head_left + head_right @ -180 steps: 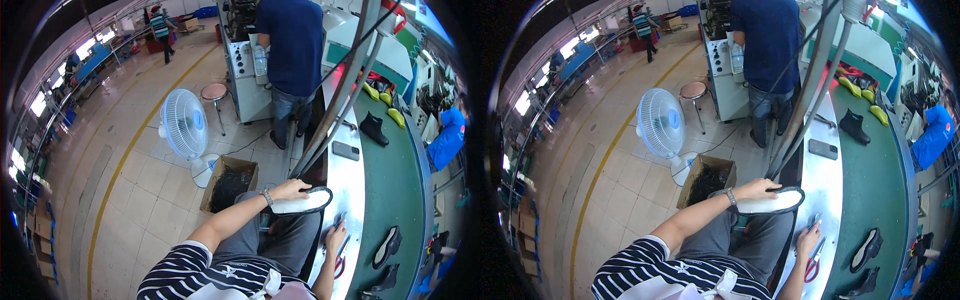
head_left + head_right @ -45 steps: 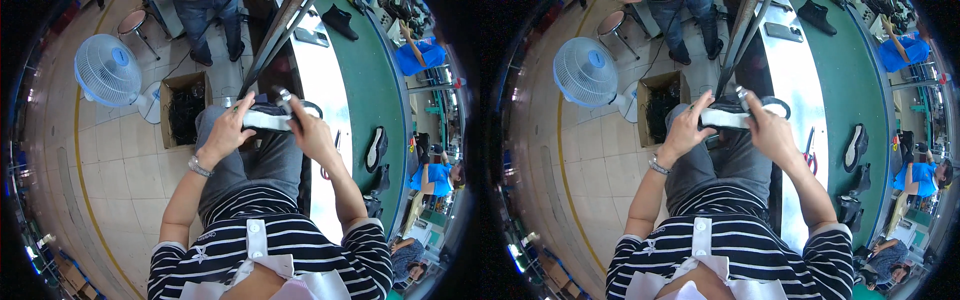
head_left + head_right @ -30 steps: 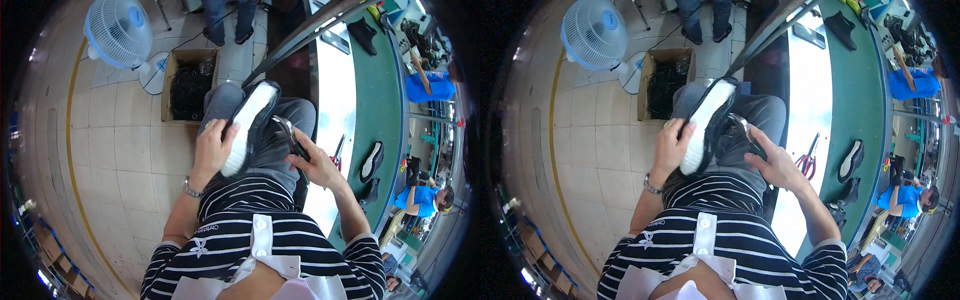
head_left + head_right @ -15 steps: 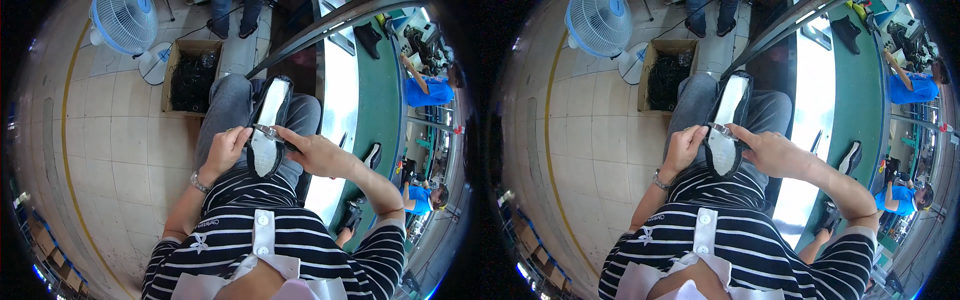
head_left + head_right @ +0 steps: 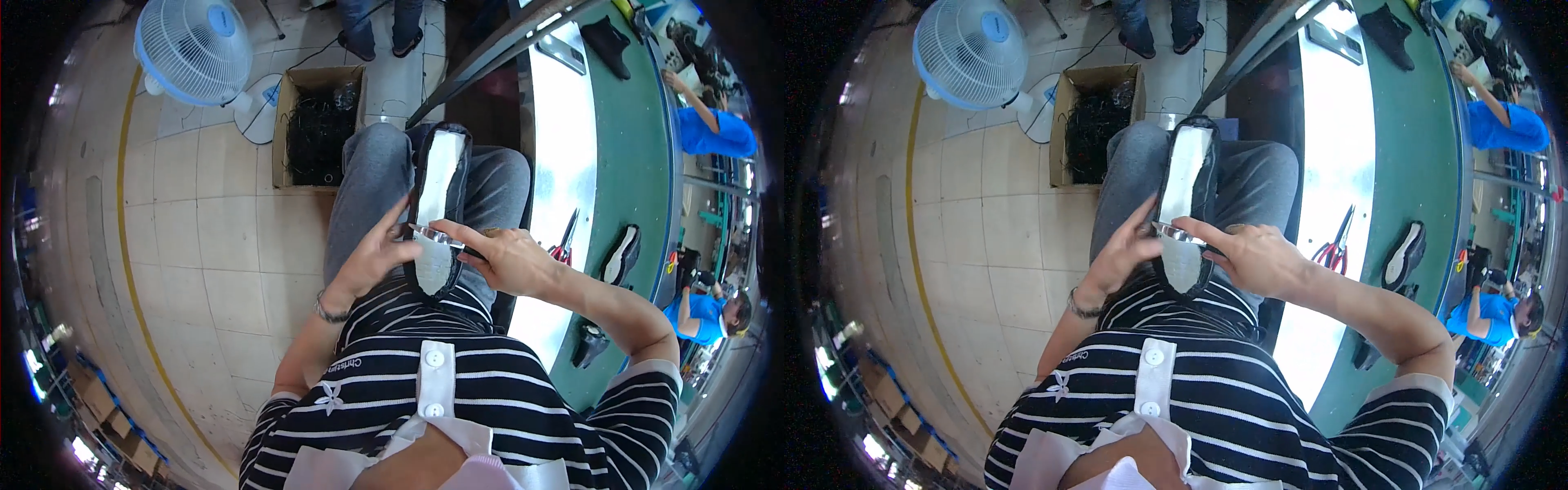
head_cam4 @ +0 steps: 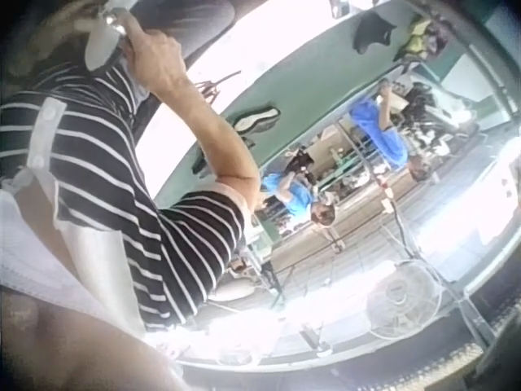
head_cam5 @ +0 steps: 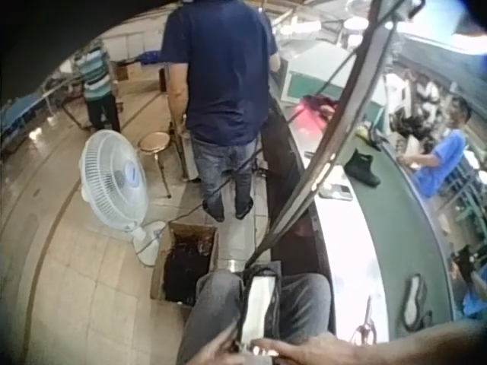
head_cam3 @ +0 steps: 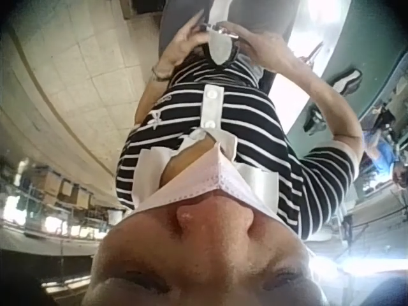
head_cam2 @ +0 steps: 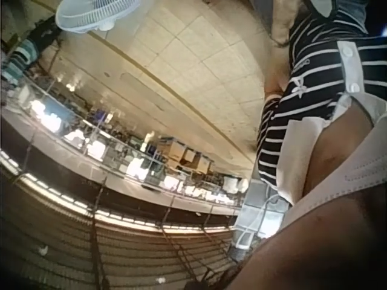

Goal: Finishing and trimming excess material from a shoe upper and sole assembly.

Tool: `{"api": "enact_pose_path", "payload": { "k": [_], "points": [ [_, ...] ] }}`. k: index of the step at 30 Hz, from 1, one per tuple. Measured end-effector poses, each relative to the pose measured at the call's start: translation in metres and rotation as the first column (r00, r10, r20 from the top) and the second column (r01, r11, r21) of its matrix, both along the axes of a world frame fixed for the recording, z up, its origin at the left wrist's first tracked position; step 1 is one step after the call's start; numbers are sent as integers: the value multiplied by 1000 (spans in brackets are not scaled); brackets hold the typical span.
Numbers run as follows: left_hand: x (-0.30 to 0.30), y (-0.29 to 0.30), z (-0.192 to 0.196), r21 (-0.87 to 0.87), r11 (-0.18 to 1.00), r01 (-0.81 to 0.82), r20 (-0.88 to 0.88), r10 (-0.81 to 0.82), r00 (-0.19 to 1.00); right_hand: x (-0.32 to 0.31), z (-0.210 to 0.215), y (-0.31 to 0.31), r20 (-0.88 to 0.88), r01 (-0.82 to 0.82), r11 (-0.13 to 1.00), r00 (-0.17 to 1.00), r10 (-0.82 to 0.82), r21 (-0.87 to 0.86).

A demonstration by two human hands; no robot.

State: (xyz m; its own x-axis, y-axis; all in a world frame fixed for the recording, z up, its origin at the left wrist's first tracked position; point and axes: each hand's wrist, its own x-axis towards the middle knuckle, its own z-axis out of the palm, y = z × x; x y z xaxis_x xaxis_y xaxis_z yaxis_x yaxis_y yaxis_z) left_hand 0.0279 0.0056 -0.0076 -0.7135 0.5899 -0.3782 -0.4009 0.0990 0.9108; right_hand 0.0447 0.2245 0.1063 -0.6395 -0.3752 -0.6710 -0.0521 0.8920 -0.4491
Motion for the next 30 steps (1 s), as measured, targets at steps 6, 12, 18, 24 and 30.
{"api": "enact_pose_path", "payload": {
  "k": [6, 12, 18, 24, 30],
  "points": [
    [-28, 37, -17, 514, 813, -275, 609, -119, 785, 11, -21, 16, -148, -11, 991, 989, -9, -132],
    [-22, 51, -4, 411, 876, -253, 528, -2, 849, 16, -19, 24, -210, -8, 981, 977, -33, -193],
    [-24, 40, -9, 345, 922, -173, 475, -13, 880, -37, 46, 6, -479, -295, 955, 841, 250, -20],
    [-37, 50, -9, 381, 908, -177, 431, -5, 902, -76, 4, 32, -412, -223, 928, 847, 336, 298],
    [-39, 27, 1, 320, 942, -102, 380, -29, 925, -60, -11, 28, -752, -186, 974, 659, 28, -127]
  ]
}}
